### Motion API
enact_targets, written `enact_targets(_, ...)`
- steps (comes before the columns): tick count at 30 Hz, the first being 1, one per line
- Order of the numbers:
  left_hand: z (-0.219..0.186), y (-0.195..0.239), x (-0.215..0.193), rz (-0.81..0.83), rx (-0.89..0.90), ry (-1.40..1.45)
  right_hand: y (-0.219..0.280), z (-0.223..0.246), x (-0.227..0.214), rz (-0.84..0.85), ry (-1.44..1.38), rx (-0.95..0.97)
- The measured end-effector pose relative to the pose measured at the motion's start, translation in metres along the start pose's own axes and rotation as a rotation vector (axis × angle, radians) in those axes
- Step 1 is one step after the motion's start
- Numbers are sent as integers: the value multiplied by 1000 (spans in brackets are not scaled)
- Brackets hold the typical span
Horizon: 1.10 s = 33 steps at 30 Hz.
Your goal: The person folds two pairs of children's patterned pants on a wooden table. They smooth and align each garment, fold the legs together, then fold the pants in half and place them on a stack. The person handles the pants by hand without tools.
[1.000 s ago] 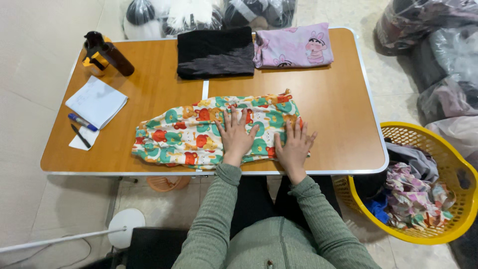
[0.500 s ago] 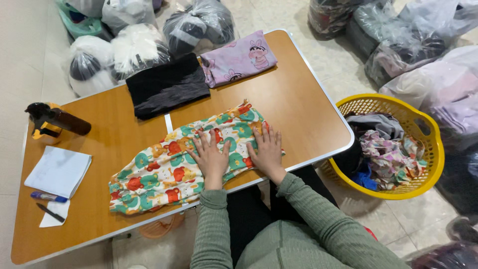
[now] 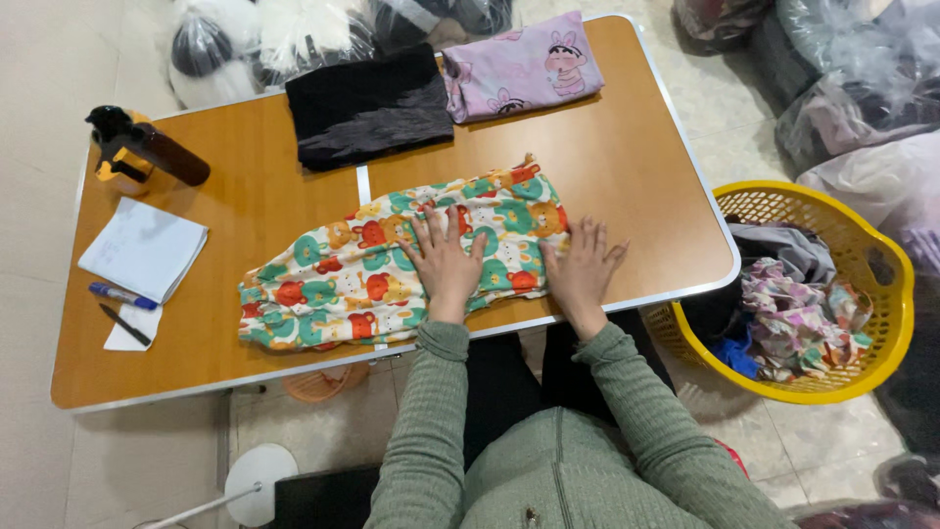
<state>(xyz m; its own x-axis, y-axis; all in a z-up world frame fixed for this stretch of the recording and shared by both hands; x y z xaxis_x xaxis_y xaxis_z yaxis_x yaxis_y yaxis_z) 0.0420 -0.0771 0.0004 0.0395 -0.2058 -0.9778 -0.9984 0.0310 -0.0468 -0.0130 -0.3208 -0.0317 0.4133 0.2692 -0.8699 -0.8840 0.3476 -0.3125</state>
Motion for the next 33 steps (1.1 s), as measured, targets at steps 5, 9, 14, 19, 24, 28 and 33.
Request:
enact_targets(5,-14,-3,0,-26,2,24,-4,-29,-28,-85,28,5)
enact_targets(9,-30,-8,6,-50,-15,31,-2,-46,-35,-103,-1,-27)
enact_targets(14,-57,-7,13,-112,1,33,-15,-62,-33,-111,-123,-48)
enact_targets(19,-82,-6,18,-150,25,37,-21,-87,-35,-91,-394,131)
enact_targets(24,-95,-12,18,-174,13,41,-18,-89,-47,-172,-643,171)
enact_targets(28,-98,-15,22,-158,3,54,-17,-87,-52,-188,-854,132)
enact_targets(33,-98,-15,23,-146,10,35,-14,-84,-57,-142,-820,147)
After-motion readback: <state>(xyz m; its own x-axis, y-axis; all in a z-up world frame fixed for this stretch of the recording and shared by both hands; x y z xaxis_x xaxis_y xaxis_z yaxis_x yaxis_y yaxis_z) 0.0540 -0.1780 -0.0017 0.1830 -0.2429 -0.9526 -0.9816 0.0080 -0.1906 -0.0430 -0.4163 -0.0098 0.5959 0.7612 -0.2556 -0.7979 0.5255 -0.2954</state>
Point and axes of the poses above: each hand's wrist, its own y-axis away from the middle knuckle, its own x-axis out of the palm, z = x × y, the point moved 10 cm from there along -y, towards the middle knuckle, and after that the axes turned 2 degrees about x, right-handed, at the moved point
